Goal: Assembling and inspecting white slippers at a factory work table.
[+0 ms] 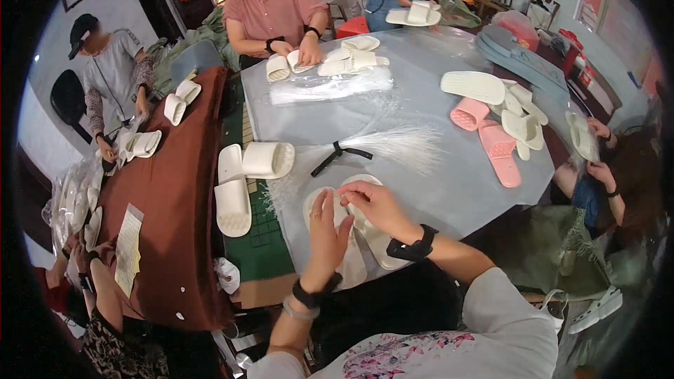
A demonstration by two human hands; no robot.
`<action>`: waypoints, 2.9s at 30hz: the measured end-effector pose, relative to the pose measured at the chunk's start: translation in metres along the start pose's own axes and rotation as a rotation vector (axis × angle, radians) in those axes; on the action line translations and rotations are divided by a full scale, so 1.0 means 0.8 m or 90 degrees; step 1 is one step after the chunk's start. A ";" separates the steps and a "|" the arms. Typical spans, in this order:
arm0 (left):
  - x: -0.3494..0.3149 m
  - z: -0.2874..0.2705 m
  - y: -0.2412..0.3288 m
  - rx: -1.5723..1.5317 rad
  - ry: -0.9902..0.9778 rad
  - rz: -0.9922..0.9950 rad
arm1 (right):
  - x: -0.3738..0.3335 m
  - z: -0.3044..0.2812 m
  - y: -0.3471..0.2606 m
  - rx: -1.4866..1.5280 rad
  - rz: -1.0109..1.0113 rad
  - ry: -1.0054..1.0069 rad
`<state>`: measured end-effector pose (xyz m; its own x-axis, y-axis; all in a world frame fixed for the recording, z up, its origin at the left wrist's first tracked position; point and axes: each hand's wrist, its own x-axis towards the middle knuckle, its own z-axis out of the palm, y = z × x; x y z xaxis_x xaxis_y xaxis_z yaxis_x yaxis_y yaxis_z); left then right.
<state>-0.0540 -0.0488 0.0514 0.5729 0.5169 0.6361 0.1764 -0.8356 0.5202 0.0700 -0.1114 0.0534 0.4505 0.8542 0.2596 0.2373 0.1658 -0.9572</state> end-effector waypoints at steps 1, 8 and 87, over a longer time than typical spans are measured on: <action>0.007 0.004 -0.013 -0.001 -0.002 0.003 | -0.005 -0.001 -0.008 0.013 0.021 -0.007; 0.048 0.029 -0.024 -0.160 -0.312 -0.142 | -0.059 -0.031 0.002 0.077 0.208 0.088; 0.049 0.072 -0.063 -0.631 -0.029 -0.453 | 0.024 -0.009 0.079 0.364 0.155 0.109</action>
<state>0.0057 0.0026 0.0175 0.6282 0.7777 0.0223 -0.2142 0.1454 0.9659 0.1003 -0.0879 -0.0012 0.5759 0.8175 -0.0028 -0.3640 0.2534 -0.8963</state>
